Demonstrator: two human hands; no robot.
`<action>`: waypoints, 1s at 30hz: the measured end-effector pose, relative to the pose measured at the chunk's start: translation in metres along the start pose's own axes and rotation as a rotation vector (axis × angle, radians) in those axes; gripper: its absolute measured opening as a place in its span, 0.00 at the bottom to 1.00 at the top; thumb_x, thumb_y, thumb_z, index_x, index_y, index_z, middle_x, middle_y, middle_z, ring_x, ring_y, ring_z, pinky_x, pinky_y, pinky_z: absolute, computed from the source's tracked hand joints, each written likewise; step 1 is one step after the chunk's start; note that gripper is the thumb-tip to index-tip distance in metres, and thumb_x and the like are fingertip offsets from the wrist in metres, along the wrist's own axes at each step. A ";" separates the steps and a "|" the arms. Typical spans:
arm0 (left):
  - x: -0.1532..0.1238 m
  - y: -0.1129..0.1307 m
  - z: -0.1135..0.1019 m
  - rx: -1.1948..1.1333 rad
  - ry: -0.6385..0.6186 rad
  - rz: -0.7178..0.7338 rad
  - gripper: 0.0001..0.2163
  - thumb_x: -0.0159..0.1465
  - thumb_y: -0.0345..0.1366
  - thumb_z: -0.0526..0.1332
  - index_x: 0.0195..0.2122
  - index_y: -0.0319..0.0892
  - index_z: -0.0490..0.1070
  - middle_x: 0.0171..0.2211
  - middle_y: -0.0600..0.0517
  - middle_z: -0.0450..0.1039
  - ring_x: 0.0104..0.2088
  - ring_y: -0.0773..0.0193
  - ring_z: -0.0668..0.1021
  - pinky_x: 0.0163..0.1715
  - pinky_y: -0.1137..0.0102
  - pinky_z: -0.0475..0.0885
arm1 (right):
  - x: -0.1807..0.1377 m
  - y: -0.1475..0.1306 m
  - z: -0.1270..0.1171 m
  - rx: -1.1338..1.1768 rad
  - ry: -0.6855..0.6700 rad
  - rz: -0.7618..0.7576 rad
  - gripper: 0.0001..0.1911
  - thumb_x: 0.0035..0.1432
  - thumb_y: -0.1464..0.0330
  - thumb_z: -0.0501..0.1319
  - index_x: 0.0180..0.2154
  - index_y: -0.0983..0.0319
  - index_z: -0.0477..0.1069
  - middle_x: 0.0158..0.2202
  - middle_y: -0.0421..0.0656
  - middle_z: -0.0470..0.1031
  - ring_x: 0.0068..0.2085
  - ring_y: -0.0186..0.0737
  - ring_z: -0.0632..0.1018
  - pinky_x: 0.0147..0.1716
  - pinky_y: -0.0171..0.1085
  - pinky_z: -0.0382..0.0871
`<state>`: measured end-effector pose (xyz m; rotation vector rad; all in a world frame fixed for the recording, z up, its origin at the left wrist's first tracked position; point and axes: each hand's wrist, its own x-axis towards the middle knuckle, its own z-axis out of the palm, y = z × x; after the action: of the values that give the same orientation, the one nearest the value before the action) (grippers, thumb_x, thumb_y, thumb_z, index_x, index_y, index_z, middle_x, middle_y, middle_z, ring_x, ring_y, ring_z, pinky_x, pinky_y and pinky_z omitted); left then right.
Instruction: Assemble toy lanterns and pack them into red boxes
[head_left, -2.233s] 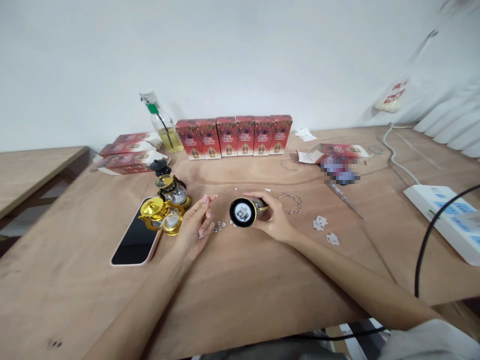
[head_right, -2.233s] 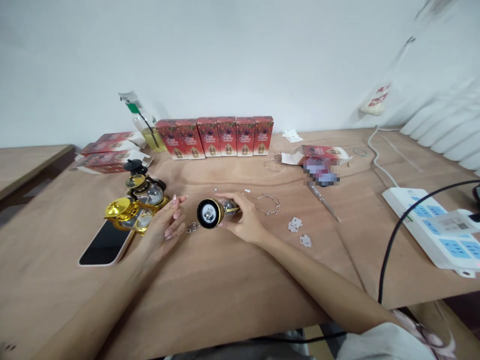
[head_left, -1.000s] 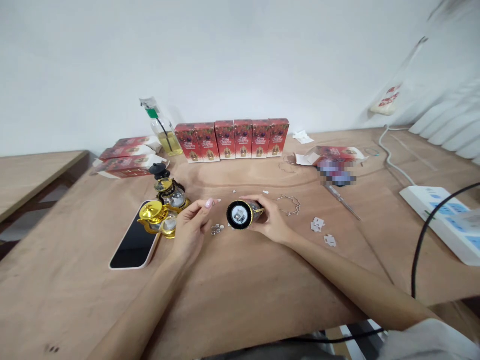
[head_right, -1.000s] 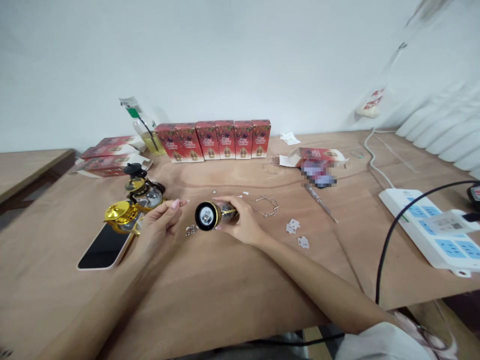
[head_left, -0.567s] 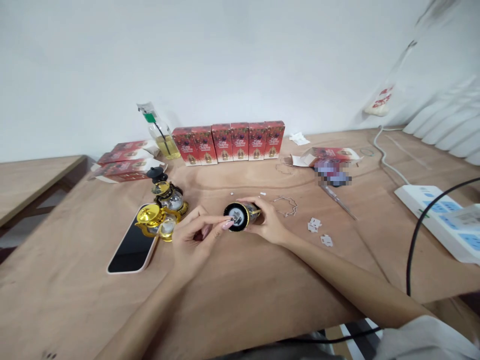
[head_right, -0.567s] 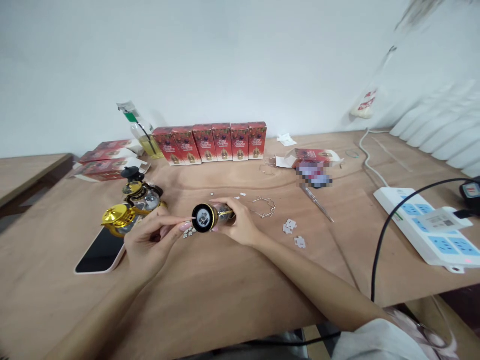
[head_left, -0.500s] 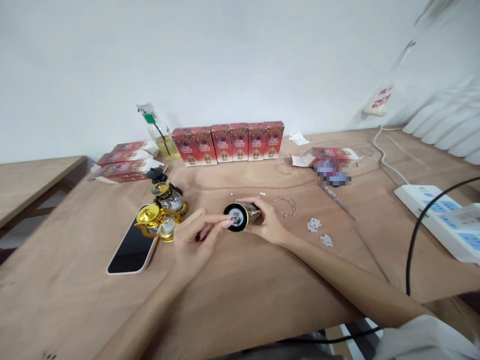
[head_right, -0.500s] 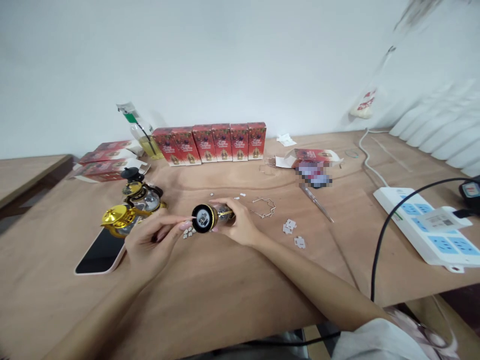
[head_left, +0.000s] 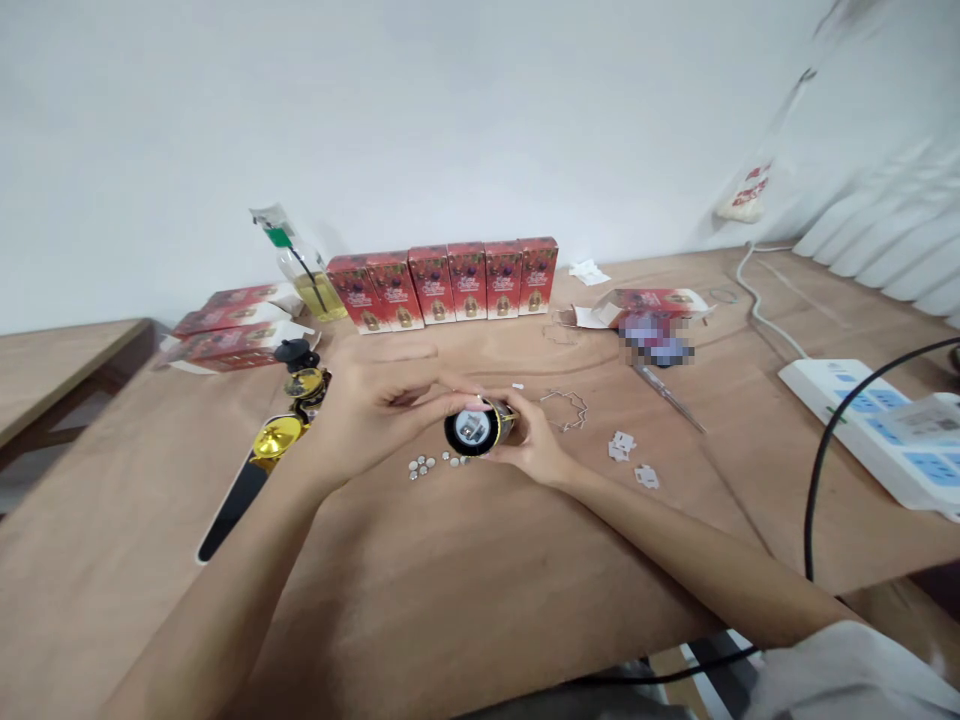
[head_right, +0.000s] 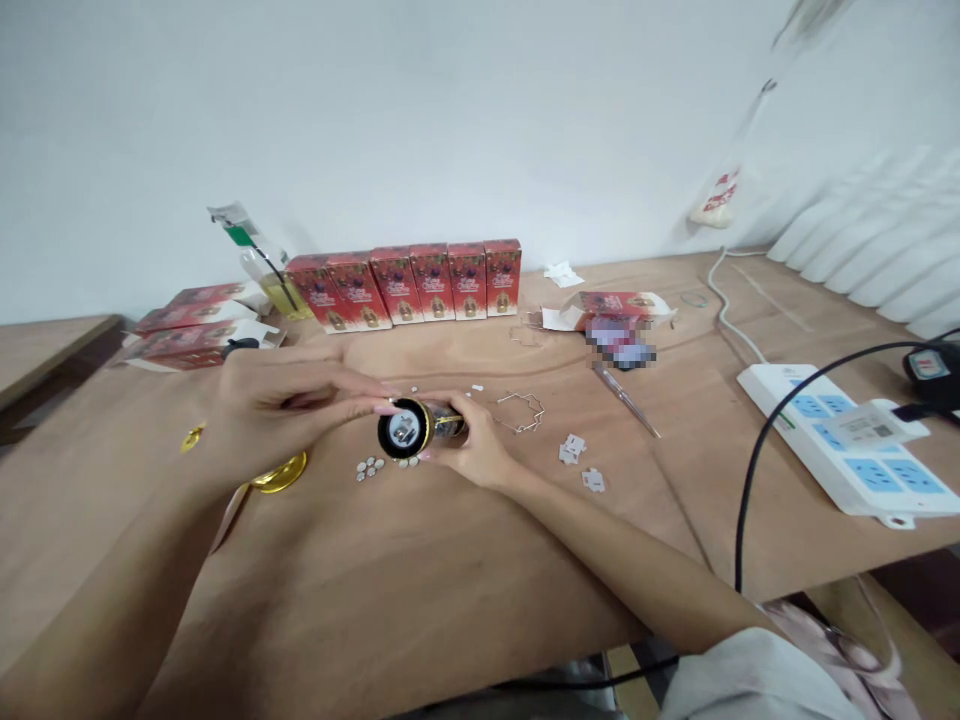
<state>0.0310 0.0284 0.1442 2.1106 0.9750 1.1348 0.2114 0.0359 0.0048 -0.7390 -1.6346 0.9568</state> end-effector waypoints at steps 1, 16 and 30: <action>0.000 -0.001 0.000 -0.014 -0.039 -0.024 0.07 0.48 0.28 0.71 0.25 0.48 0.81 0.12 0.57 0.61 0.16 0.72 0.56 0.18 0.73 0.47 | 0.000 0.000 0.000 0.006 -0.005 0.013 0.30 0.41 0.59 0.72 0.47 0.57 0.68 0.48 0.45 0.75 0.49 0.47 0.76 0.49 0.46 0.69; -0.010 -0.015 0.006 -0.212 -0.166 -0.343 0.10 0.49 0.20 0.66 0.22 0.43 0.77 0.22 0.52 0.70 0.29 0.66 0.75 0.26 0.79 0.64 | -0.001 -0.001 -0.001 0.040 -0.001 0.024 0.30 0.41 0.58 0.72 0.47 0.57 0.68 0.47 0.44 0.76 0.48 0.46 0.76 0.50 0.46 0.69; -0.005 -0.021 0.000 -0.419 0.226 -0.326 0.05 0.51 0.28 0.69 0.24 0.41 0.72 0.15 0.61 0.49 0.16 0.76 0.52 0.13 0.81 0.49 | -0.002 0.003 -0.001 0.086 0.029 0.048 0.31 0.39 0.60 0.74 0.46 0.58 0.69 0.45 0.44 0.76 0.47 0.46 0.76 0.48 0.45 0.68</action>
<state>0.0225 0.0366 0.1264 1.4585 1.0299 1.2910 0.2127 0.0361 0.0014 -0.7329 -1.5472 1.0393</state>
